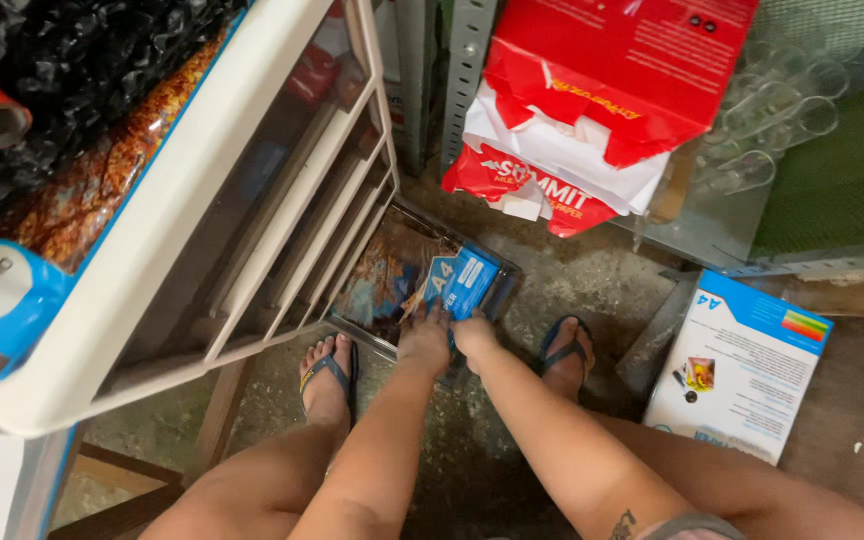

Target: The person organizes various paper supplies and documents on a metal shelf and inside a white drawer unit, moving folders and packs of photo paper between locations.

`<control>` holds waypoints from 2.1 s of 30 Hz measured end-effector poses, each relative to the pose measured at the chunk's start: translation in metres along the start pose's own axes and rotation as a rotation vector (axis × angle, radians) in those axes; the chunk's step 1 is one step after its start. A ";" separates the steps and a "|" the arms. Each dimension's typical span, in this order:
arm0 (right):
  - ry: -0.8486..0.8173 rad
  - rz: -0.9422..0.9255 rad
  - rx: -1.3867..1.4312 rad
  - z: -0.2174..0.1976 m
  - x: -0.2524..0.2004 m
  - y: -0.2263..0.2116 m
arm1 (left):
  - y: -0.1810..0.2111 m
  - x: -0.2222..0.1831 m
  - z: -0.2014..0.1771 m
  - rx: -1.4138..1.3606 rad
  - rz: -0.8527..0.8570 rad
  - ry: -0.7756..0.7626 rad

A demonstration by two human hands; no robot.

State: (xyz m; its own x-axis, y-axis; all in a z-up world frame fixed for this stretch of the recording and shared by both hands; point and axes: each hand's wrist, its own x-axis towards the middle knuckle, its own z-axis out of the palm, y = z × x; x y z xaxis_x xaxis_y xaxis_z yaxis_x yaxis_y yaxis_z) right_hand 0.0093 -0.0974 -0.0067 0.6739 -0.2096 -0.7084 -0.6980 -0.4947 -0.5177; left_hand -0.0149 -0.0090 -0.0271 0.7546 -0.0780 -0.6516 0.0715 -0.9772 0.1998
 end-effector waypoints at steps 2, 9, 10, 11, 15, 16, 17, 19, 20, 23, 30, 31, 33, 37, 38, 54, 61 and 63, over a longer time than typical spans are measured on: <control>-0.003 0.100 -0.048 0.012 0.002 -0.011 | -0.012 -0.002 0.002 0.058 -0.009 0.034; 0.117 0.123 -0.359 0.035 0.012 -0.024 | -0.019 0.006 0.022 -0.065 -0.002 0.592; 0.106 0.150 -0.268 0.035 0.017 -0.024 | -0.021 0.007 0.022 -0.034 -0.008 0.682; 0.094 0.176 -0.178 0.034 0.021 -0.024 | -0.022 0.008 0.023 -0.002 -0.014 0.771; 0.057 0.267 0.096 0.034 0.024 -0.020 | -0.029 -0.005 -0.004 -0.074 -0.111 0.083; 0.043 0.307 0.238 0.033 0.025 -0.021 | -0.029 -0.006 -0.009 -0.083 -0.127 0.063; 0.030 0.346 0.380 0.032 0.025 -0.021 | -0.028 -0.007 -0.014 -0.092 -0.142 0.043; 0.031 0.315 0.433 0.026 0.022 -0.026 | -0.027 -0.008 -0.014 -0.085 -0.135 0.086; 0.029 0.286 0.486 0.024 0.020 -0.028 | -0.026 -0.009 -0.013 -0.079 -0.129 0.127; 0.055 0.317 0.483 0.022 0.023 -0.028 | -0.023 -0.014 -0.018 -0.104 -0.114 0.185; 0.161 0.301 0.451 0.013 0.007 -0.031 | -0.008 -0.017 -0.029 -0.108 -0.083 0.131; 0.176 0.281 0.441 0.012 0.009 -0.032 | -0.005 -0.017 -0.033 -0.154 -0.076 0.186; 0.189 0.261 0.433 0.007 0.011 -0.030 | 0.001 -0.020 -0.040 -0.196 -0.070 0.241; 0.022 0.083 0.507 -0.012 0.001 -0.025 | 0.011 -0.024 -0.052 -0.138 -0.028 0.368; -0.076 0.098 0.602 -0.018 -0.002 -0.027 | 0.014 -0.021 -0.056 -0.124 -0.027 0.340; -0.290 0.108 0.800 -0.117 -0.029 0.035 | 0.126 -0.080 -0.061 0.028 0.260 0.205; -0.233 0.062 0.809 -0.159 -0.048 0.040 | 0.159 -0.132 -0.086 0.290 0.445 0.188; -0.215 0.052 0.855 -0.174 -0.065 0.043 | 0.162 -0.151 -0.093 0.340 0.479 0.192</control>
State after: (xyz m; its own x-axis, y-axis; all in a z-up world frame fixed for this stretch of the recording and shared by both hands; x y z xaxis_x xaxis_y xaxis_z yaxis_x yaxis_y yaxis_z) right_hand -0.0224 -0.2517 0.1011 0.6365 -0.0086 -0.7712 -0.7265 0.3289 -0.6033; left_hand -0.0566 -0.1368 0.1711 0.7576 -0.5178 -0.3974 -0.4926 -0.8530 0.1724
